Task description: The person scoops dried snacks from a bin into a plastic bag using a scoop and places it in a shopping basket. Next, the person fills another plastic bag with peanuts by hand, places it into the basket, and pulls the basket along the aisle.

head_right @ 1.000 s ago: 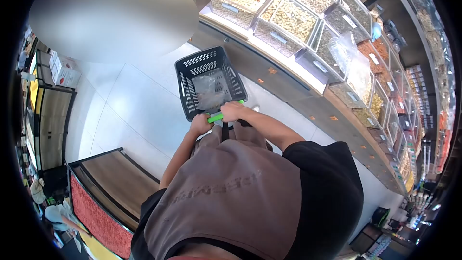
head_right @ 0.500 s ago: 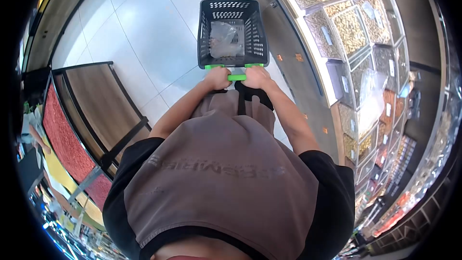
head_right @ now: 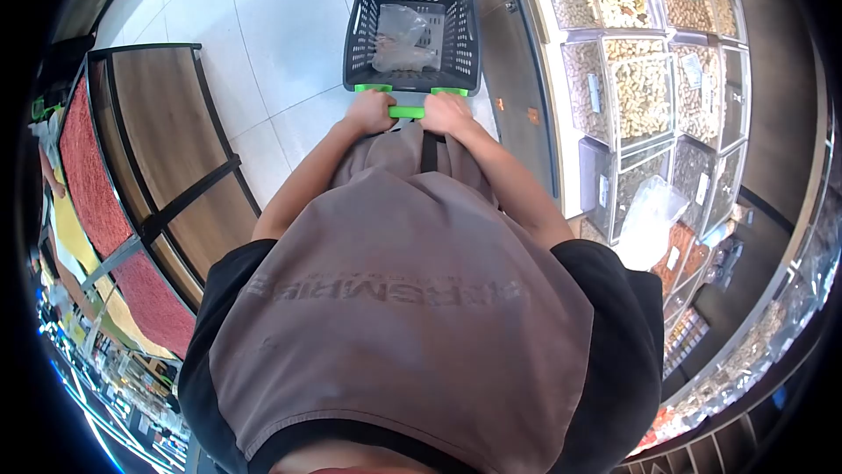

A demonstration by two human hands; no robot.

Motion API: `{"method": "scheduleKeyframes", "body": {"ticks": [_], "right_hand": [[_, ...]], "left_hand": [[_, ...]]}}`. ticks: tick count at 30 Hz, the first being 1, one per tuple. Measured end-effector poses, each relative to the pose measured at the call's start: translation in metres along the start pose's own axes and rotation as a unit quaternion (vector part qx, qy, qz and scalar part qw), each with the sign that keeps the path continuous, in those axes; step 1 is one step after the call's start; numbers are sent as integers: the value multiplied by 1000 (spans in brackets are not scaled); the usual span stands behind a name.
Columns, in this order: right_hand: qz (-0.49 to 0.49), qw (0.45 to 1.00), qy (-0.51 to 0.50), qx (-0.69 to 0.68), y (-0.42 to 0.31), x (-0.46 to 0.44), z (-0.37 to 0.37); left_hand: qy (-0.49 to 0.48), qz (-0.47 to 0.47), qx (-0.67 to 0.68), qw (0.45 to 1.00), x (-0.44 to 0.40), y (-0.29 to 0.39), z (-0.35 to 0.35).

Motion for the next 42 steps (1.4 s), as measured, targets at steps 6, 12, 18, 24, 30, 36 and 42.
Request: {"method": "scheduleKeyframes", "body": {"ticks": [6,12,18,24,30,36,42], "right_hand": [[77,997,23,-5,29,-14,17],[97,992,68,-52,44,-30,46],[123,990,53,-38,53,-48,74],[119,989,80,-41,52,-76,95],[113,989,82,-46,46,-121,110],[94,994,40,-35,48,-163,141],[85,996,35,2,45,-209,170]], "left_hand": [[12,81,-47,995,-18,14,-4],[47,121,-80,988,-43,22,1],[106,94,-73,987,-70,19,9],[126,79,-87,985,-102,8,34],[93,77,-93,988,-140,-25,62],[91,70,-74,991,-175,-45,78],[92,70,-83,990,-208,-58,101]]}}
Point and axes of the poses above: each hand's wrist, its own x-axis away from the middle knuckle, its own z-axis out of the back of the hand, y = z × x, the point moved 3 cm from there along -x, towards the middle knuckle, and after that the axes turned 11 degrees about y, right-handed, at the moved point
